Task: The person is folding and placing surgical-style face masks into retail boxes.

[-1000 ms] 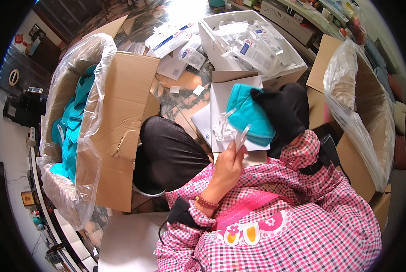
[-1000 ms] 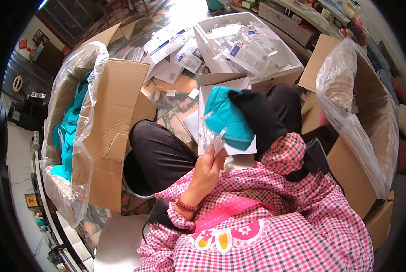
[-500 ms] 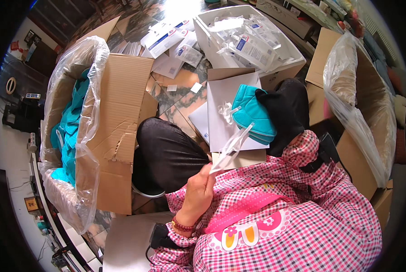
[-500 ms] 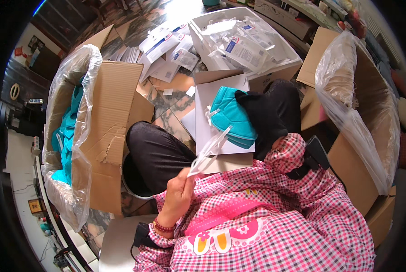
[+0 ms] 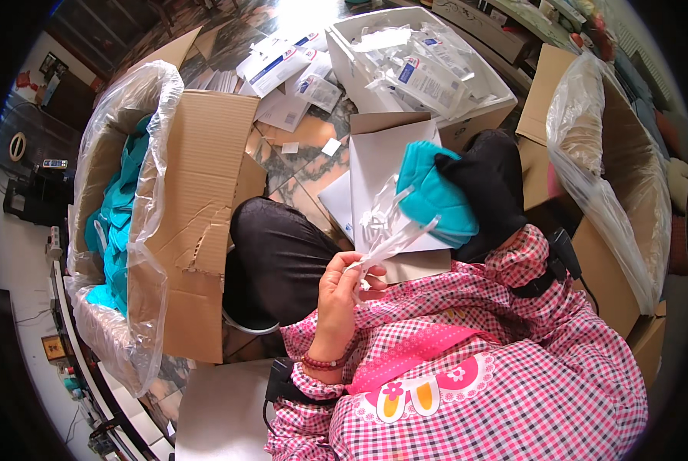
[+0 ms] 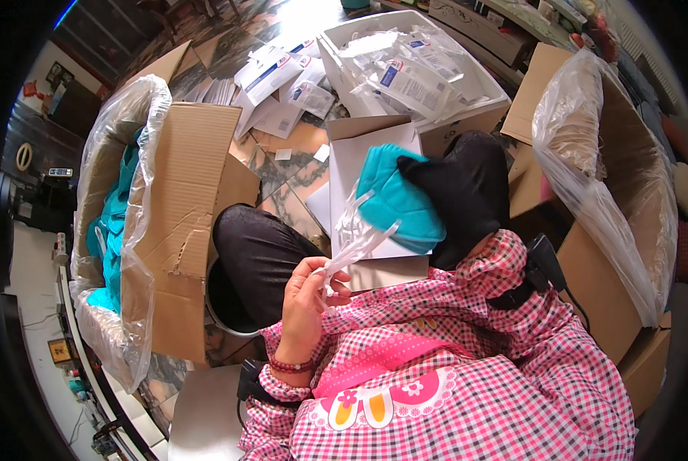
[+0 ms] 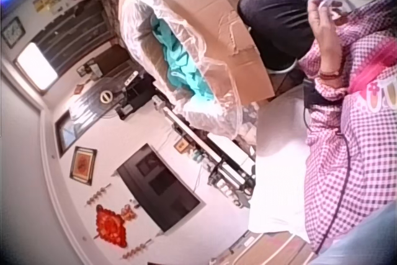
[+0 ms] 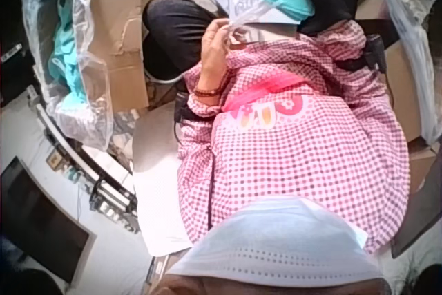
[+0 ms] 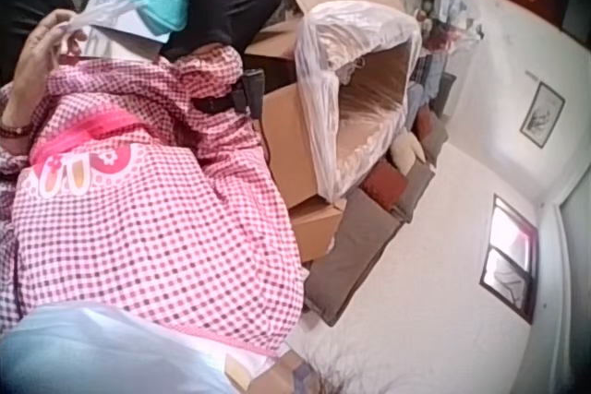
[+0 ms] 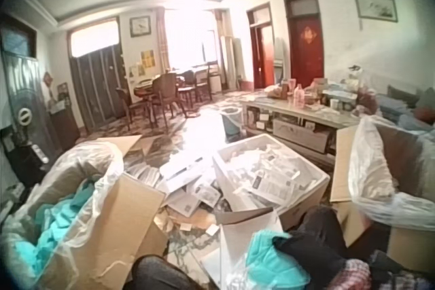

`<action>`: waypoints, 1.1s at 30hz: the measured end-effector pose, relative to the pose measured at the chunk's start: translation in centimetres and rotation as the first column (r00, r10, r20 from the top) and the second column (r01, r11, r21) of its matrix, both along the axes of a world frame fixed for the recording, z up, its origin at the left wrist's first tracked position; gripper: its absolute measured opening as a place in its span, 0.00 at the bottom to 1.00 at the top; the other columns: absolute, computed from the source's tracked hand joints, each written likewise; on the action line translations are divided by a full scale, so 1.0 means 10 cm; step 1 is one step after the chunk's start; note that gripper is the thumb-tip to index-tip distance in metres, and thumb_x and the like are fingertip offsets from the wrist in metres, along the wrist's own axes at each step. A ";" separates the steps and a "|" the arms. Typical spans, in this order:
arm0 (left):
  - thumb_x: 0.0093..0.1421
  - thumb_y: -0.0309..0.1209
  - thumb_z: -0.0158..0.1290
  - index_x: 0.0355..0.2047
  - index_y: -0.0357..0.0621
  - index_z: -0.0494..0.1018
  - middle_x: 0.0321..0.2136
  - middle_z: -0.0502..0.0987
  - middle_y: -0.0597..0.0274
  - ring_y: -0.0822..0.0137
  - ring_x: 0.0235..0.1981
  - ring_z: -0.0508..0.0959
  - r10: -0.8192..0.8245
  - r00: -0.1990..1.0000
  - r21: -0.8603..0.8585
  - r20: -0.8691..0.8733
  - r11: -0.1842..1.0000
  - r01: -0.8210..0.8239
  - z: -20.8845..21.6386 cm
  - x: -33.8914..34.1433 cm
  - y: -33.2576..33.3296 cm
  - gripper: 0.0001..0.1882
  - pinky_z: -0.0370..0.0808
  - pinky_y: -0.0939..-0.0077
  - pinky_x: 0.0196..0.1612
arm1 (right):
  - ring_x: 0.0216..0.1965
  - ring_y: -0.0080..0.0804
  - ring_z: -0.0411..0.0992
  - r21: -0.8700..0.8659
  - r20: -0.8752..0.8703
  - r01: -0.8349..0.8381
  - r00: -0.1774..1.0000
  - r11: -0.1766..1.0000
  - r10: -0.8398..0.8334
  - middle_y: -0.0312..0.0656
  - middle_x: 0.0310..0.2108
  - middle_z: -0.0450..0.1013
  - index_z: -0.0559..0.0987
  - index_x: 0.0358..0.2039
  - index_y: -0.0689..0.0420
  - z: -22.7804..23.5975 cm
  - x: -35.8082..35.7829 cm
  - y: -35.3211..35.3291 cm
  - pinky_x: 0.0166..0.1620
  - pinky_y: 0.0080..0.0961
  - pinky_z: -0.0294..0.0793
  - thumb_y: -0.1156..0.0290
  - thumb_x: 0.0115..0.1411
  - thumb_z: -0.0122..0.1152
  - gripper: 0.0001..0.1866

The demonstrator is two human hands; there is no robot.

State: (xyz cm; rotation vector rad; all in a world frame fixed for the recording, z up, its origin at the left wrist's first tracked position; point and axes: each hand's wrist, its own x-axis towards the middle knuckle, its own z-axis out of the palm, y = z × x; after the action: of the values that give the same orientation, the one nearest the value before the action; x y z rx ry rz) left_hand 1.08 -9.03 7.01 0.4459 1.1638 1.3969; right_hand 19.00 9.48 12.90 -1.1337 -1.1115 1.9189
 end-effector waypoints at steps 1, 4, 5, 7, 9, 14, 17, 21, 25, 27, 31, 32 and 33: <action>0.70 0.30 0.43 0.46 0.42 0.67 0.36 0.80 0.53 0.71 0.30 0.80 -0.016 0.999 -0.022 0.036 1.000 0.017 -0.02 -0.01 0.00 0.08 0.82 0.74 0.34 | 0.33 0.23 0.74 0.181 0.118 0.084 0.987 0.980 -0.106 0.38 0.34 0.77 0.79 0.40 0.61 0.08 0.01 0.00 0.39 0.22 0.75 0.67 0.67 0.52 0.12; 0.69 0.28 0.45 0.46 0.42 0.67 0.37 0.80 0.54 0.71 0.32 0.81 -0.001 0.999 -0.038 0.045 0.999 0.002 -0.06 0.04 0.01 0.08 0.82 0.73 0.35 | 0.34 0.23 0.74 0.032 -0.307 -0.137 0.941 0.990 0.141 0.37 0.34 0.77 0.79 0.42 0.61 0.05 0.06 0.04 0.42 0.24 0.75 0.67 0.67 0.52 0.12; 0.69 0.28 0.45 0.46 0.42 0.67 0.37 0.80 0.54 0.71 0.32 0.81 -0.001 0.999 -0.039 0.046 0.999 0.003 -0.06 0.06 0.02 0.08 0.82 0.73 0.35 | 0.34 0.23 0.74 0.082 -0.170 -0.109 0.978 0.991 0.122 0.37 0.34 0.77 0.79 0.42 0.61 0.09 0.06 0.01 0.42 0.24 0.74 0.67 0.67 0.53 0.12; 0.67 0.28 0.47 0.45 0.43 0.67 0.39 0.79 0.55 0.69 0.34 0.81 0.100 0.994 -0.055 0.051 0.994 -0.097 -0.04 0.08 0.05 0.07 0.82 0.72 0.36 | 0.34 0.22 0.73 0.037 -0.168 -0.075 0.982 0.996 0.080 0.37 0.34 0.77 0.79 0.42 0.61 0.13 0.02 -0.06 0.43 0.23 0.74 0.67 0.66 0.53 0.12; 0.67 0.30 0.51 0.43 0.44 0.67 0.41 0.78 0.55 0.66 0.37 0.82 0.112 0.988 -0.019 0.109 0.994 -0.110 -0.05 0.07 0.04 0.08 0.82 0.69 0.39 | 0.34 0.22 0.73 -0.009 -0.165 -0.039 0.986 0.999 0.037 0.37 0.34 0.77 0.80 0.42 0.62 0.13 0.02 -0.06 0.43 0.22 0.73 0.66 0.66 0.54 0.13; 0.69 0.37 0.50 0.41 0.45 0.67 0.39 0.78 0.57 0.61 0.40 0.82 -0.070 0.907 0.084 0.414 0.996 0.039 -0.06 0.01 0.03 0.09 0.82 0.63 0.43 | 0.29 0.21 0.69 0.332 -0.160 0.030 0.987 0.943 0.025 0.35 0.25 0.71 0.79 0.31 0.61 0.15 0.06 0.02 0.36 0.24 0.69 0.65 0.64 0.59 0.12; 0.70 0.35 0.49 0.46 0.41 0.67 0.38 0.78 0.56 0.62 0.40 0.82 -0.122 0.948 0.040 0.293 0.993 0.115 -0.09 0.04 0.06 0.11 0.80 0.64 0.46 | 0.27 0.21 0.68 0.329 -0.205 0.033 0.978 0.944 0.037 0.36 0.23 0.69 0.78 0.27 0.61 0.21 0.01 0.04 0.33 0.27 0.67 0.66 0.62 0.60 0.12; 0.69 0.33 0.49 0.60 0.34 0.62 0.42 0.78 0.57 0.65 0.42 0.81 -0.234 0.957 0.070 0.172 0.972 0.225 -0.04 0.08 0.09 0.23 0.77 0.71 0.49 | 0.27 0.22 0.69 0.643 0.182 -0.035 0.977 0.765 -0.108 0.37 0.24 0.70 0.78 0.26 0.62 0.12 0.17 0.19 0.31 0.27 0.67 0.66 0.62 0.60 0.13; 0.67 0.30 0.52 0.55 0.35 0.68 0.42 0.78 0.60 0.70 0.40 0.80 -0.433 0.897 0.062 0.085 0.901 0.429 -0.09 0.05 0.11 0.18 0.76 0.76 0.47 | 0.29 0.21 0.71 0.722 0.354 -0.129 0.913 0.679 -0.203 0.36 0.26 0.74 0.79 0.31 0.62 0.12 0.22 0.24 0.33 0.24 0.69 0.67 0.62 0.59 0.10; 0.66 0.28 0.53 0.46 0.36 0.71 0.38 0.78 0.61 0.72 0.36 0.80 -0.330 0.943 0.001 0.048 0.944 0.331 -0.10 0.07 0.12 0.11 0.77 0.79 0.43 | 0.30 0.21 0.72 0.579 0.256 -0.002 0.950 0.816 -0.179 0.36 0.28 0.75 0.80 0.33 0.62 0.12 0.22 0.23 0.35 0.23 0.71 0.68 0.62 0.59 0.09; 0.66 0.25 0.53 0.38 0.38 0.70 0.34 0.78 0.62 0.72 0.33 0.80 -0.280 0.958 0.002 0.066 0.960 0.281 -0.25 0.04 0.14 0.04 0.78 0.79 0.40 | 0.32 0.21 0.73 0.579 0.326 -0.057 0.930 0.814 -0.167 0.35 0.31 0.76 0.80 0.39 0.61 0.26 0.18 0.16 0.39 0.21 0.73 0.70 0.62 0.59 0.09; 0.66 0.25 0.52 0.37 0.39 0.69 0.33 0.78 0.62 0.71 0.32 0.80 -0.298 0.954 0.021 0.040 0.955 0.297 -0.26 0.05 0.15 0.03 0.78 0.78 0.40 | 0.32 0.21 0.73 0.566 0.439 -0.105 0.878 0.817 -0.191 0.35 0.32 0.76 0.80 0.40 0.61 0.28 0.16 0.16 0.39 0.20 0.73 0.70 0.62 0.59 0.10; 0.66 0.24 0.51 0.36 0.40 0.67 0.32 0.78 0.62 0.71 0.31 0.80 -0.315 0.949 0.041 0.015 0.948 0.315 -0.24 0.07 0.17 0.03 0.79 0.76 0.40 | 0.32 0.21 0.73 0.567 0.439 -0.105 0.877 0.817 -0.192 0.35 0.32 0.76 0.80 0.40 0.61 0.28 0.16 0.16 0.39 0.20 0.73 0.70 0.62 0.59 0.10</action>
State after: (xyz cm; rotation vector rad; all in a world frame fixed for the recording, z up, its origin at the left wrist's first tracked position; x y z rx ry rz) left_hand 1.77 -7.37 4.62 0.6147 0.9999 1.1434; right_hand 20.65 11.08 15.75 -1.2783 -1.7670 1.1223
